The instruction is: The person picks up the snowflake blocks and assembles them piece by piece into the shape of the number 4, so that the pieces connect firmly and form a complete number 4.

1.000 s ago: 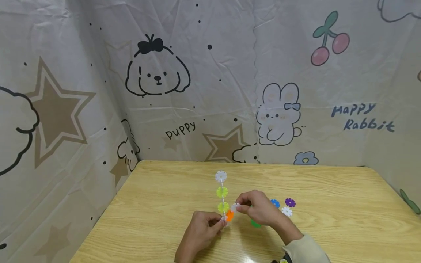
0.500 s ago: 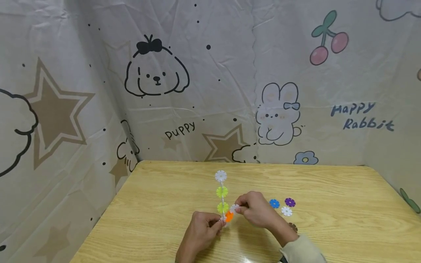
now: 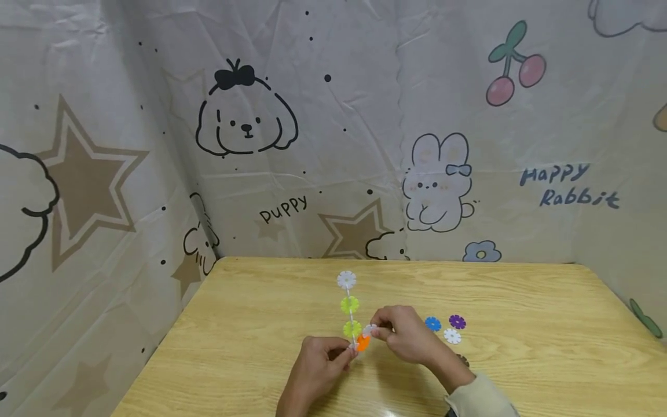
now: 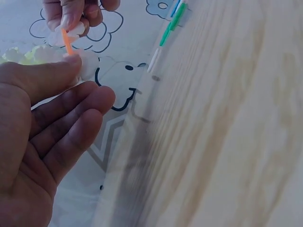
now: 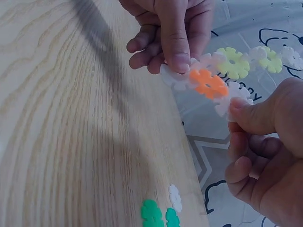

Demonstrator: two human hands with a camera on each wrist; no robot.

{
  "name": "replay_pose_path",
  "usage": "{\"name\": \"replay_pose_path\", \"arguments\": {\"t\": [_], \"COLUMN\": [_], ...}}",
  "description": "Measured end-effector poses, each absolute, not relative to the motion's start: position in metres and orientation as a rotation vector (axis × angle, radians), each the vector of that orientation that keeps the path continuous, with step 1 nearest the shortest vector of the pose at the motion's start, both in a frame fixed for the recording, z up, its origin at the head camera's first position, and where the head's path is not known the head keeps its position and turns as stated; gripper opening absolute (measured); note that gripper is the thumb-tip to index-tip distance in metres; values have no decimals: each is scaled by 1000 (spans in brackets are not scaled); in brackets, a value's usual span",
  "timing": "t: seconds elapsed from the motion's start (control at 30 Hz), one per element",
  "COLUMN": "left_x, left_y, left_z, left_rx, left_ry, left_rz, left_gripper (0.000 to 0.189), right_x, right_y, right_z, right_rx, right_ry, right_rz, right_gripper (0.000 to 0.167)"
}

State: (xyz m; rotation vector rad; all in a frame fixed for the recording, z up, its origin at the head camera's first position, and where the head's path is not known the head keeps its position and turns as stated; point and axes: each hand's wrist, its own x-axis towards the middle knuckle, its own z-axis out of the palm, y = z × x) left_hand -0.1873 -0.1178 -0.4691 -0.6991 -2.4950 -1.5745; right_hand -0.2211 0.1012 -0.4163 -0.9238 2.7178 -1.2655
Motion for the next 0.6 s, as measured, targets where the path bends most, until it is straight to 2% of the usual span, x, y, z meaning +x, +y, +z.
{"name": "replay_pose_path", "arguments": {"t": [0.17, 0.37, 0.6], "left_x": [-187, -185, -187], "left_y": [-120, -126, -117], "left_z": [-468, -466, -458], "left_rx": [-698, -642, -614], "left_ry": [-2468, -2450, -2431], "left_rz": [-1580, -1586, -1612], "left_gripper": [13, 25, 21], "right_x": [-219, -218, -215], "right_y": [103, 106, 106], "right_z": [-415, -416, -415], "right_rx": [-933, -945, -964], "right_ry": [2734, 2745, 2736], "right_rz": [-1263, -1240, -1213], "right_gripper": [13, 14, 13]}}
